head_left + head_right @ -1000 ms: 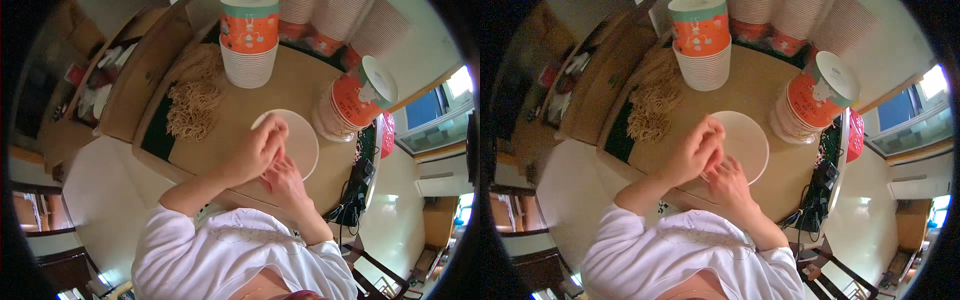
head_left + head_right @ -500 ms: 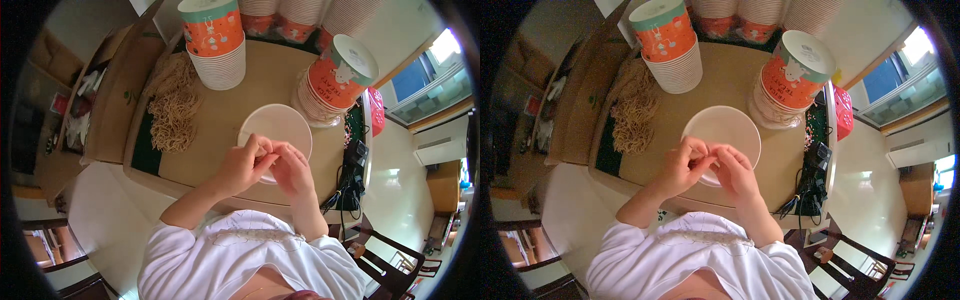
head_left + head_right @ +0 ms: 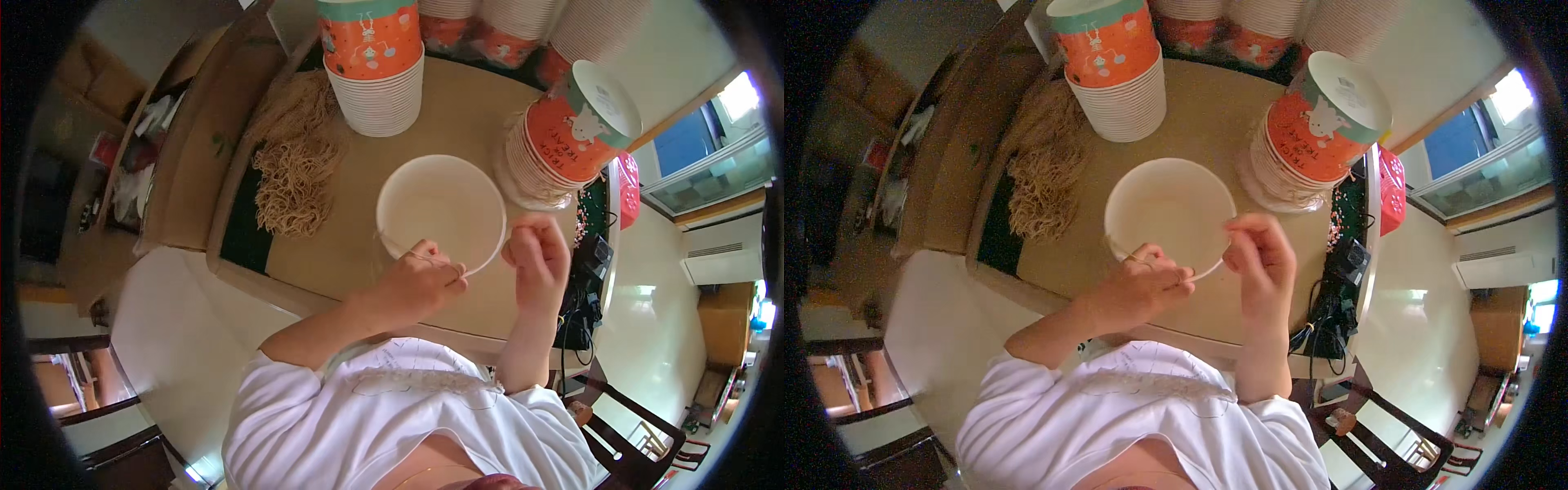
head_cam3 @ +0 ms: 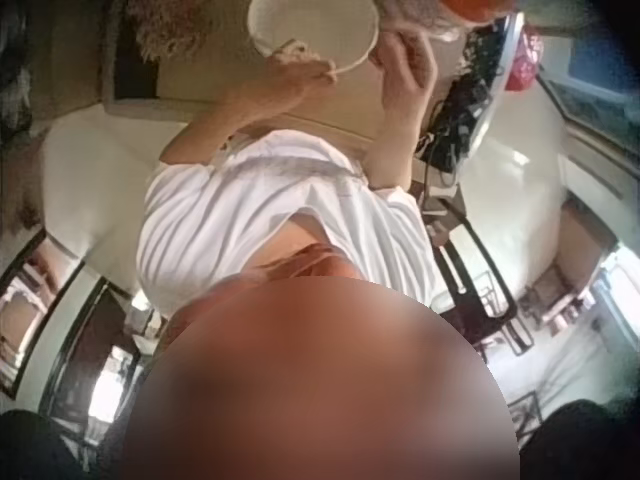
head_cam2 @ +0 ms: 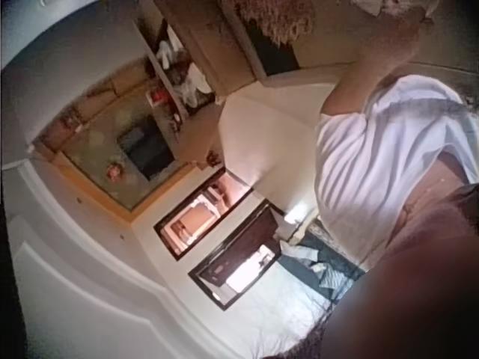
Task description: Tying elastic strings onto paper buckets for packaging or manufacturing purposes.
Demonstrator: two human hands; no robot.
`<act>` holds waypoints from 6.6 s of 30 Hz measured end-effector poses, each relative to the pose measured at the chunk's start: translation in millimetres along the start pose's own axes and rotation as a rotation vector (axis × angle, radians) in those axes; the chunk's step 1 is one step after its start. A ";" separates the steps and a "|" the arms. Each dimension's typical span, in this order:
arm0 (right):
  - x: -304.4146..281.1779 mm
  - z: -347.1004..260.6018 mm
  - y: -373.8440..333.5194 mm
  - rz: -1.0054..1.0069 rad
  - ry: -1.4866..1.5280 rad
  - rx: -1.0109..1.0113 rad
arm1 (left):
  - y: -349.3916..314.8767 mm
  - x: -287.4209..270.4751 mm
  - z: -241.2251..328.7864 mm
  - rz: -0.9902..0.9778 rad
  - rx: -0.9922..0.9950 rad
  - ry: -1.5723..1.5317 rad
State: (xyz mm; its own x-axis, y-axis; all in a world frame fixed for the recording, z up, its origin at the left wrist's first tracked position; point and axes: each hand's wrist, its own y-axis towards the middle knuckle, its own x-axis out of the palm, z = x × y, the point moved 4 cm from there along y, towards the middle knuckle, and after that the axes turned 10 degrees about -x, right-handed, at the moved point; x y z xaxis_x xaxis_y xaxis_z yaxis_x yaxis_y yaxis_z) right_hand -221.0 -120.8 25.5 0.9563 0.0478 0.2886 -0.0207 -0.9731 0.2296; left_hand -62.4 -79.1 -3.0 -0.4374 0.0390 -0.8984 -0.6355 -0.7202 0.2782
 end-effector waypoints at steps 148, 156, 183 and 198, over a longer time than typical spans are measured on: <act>-20.6 36.2 -50.0 -0.159 -0.003 -0.128 | 30.2 -21.5 14.8 0.107 -0.579 -0.454; -17.6 13.2 -51.9 -0.151 -0.368 -0.433 | 27.7 -29.7 12.9 0.074 -0.575 -0.674; -14.4 47.8 -49.3 -0.141 0.363 0.109 | 31.4 -19.0 20.5 0.004 -0.512 -0.547; -14.3 43.7 -49.3 -0.115 0.234 0.034 | 29.1 -16.7 15.9 0.021 -0.550 -0.552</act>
State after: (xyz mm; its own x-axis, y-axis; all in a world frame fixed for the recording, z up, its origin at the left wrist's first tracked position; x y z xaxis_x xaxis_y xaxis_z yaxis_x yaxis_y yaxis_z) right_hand -220.9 -83.4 -30.5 0.8582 0.2056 0.4702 0.0981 -0.9651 0.2430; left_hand -83.8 -89.7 25.5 -0.7906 0.2569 -0.5559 -0.2798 -0.9590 -0.0453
